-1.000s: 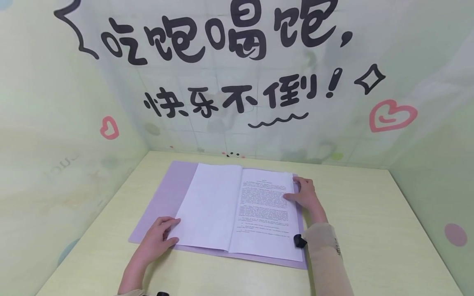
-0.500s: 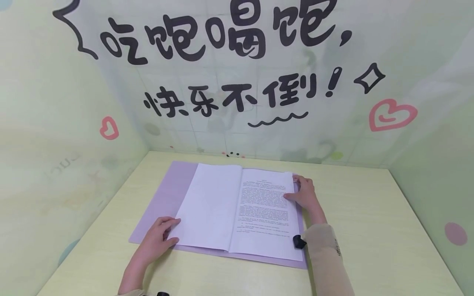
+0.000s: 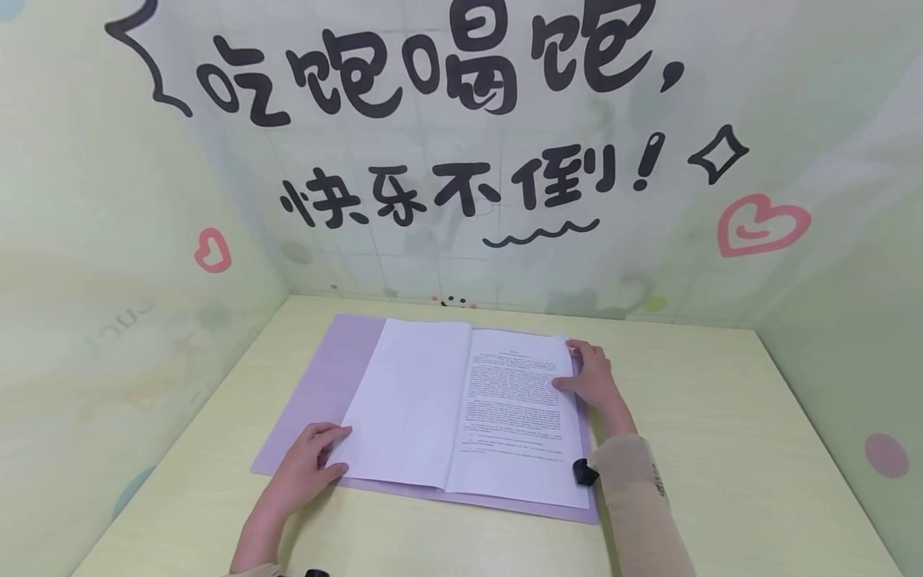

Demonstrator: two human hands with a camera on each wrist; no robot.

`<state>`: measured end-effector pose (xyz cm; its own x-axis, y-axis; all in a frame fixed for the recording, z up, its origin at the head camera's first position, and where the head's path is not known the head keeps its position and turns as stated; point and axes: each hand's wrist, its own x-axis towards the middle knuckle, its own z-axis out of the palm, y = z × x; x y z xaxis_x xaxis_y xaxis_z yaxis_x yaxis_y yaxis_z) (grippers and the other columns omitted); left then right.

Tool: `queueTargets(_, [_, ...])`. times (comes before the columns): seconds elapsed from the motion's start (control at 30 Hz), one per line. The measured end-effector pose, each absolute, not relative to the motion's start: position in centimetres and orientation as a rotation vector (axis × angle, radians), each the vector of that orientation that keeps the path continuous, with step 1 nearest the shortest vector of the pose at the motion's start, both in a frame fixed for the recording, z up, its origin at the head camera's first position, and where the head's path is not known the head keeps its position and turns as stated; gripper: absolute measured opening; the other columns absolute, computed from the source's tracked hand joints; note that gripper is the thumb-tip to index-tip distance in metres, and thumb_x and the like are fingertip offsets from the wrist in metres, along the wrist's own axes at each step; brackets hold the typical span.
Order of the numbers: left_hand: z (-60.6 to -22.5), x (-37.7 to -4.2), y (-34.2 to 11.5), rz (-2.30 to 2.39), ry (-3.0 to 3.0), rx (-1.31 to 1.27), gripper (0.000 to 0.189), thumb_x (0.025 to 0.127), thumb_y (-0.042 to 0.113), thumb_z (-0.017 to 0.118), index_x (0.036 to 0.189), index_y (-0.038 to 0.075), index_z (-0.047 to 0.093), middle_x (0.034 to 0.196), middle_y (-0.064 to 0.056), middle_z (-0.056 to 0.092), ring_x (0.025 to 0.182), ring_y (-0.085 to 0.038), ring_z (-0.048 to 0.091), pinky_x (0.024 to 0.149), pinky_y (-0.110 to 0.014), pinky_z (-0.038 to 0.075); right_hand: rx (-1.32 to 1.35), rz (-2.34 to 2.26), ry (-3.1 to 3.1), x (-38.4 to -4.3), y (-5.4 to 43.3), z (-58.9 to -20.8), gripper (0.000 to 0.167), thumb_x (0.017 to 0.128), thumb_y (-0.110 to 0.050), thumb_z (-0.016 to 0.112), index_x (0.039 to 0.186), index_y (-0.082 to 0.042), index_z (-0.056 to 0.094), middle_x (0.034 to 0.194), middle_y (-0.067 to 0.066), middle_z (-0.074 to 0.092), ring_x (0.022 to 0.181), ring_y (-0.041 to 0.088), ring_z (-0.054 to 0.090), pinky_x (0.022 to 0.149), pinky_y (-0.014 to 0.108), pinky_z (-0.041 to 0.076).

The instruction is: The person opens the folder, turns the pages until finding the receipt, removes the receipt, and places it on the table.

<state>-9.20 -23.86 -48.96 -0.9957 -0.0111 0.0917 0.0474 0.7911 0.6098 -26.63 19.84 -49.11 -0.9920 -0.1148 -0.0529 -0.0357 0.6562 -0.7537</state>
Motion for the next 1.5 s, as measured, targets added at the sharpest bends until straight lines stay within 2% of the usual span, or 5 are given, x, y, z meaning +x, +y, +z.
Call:
queueTargets(0.5, [-48.8,-10.0,-24.7,-1.008,-2.908,-0.029,0.050,0.080,0.002,0.075,0.128,-0.001,0.063,0.131,-0.021,0.054,0.124,-0.040,0.052,0.109,-0.054,0.042,-0.291,-1.183,2.749,-26.8,19.6,-48.3,0.076,0.087,-0.011,0.072,0.151,-0.005,0.031,0.137,0.026,0.048,0.122,0.040,0.049,0.106,0.055,0.043])
queueTargets(0.77, [-48.8,-10.3,-24.8,-1.029,-2.914,-0.040,0.050,0.080,0.002,0.074,0.129,-0.001,0.062,0.131,-0.021,0.054,0.124,-0.040,0.052,0.108,-0.055,0.043,-0.365,-1.128,2.719,-26.7,20.9,-47.6,0.075,0.090,-0.011,0.068,0.152,-0.005,0.027,0.135,0.028,0.050,0.111,0.038,0.057,0.090,0.043,0.053])
queueTargets(1.2, [-48.6,-11.0,-25.3,-1.031,-2.914,-0.056,0.051,0.080,0.002,0.075,0.129,-0.001,0.062,0.131,-0.021,0.054,0.124,-0.041,0.052,0.109,-0.055,0.042,-0.465,-1.089,2.674,-27.0,21.8,-47.0,0.080,0.091,-0.012,0.069,0.156,-0.011,0.022,0.136,0.029,0.050,0.101,0.027,0.062,0.084,0.035,0.053])
queueTargets(1.37, [-48.5,-11.2,-25.5,-1.036,-2.911,-0.059,0.051,0.079,0.002,0.075,0.128,-0.001,0.063,0.131,-0.021,0.054,0.123,-0.040,0.052,0.109,-0.055,0.042,-0.471,-1.090,2.701,-26.6,21.7,-47.1,0.075,0.090,-0.010,0.069,0.153,-0.009,0.028,0.132,0.028,0.052,0.098,0.027,0.061,0.080,0.031,0.051])
queueTargets(1.5, [-48.3,-11.3,-25.6,-1.035,-2.913,-0.058,0.050,0.079,0.002,0.075,0.128,-0.002,0.063,0.131,-0.021,0.054,0.123,-0.041,0.052,0.109,-0.055,0.042,-0.470,-1.091,2.717,-26.2,21.6,-47.0,0.062,0.090,-0.010,0.069,0.146,-0.005,0.041,0.127,0.025,0.056,0.099,0.028,0.060,0.074,0.027,0.052])
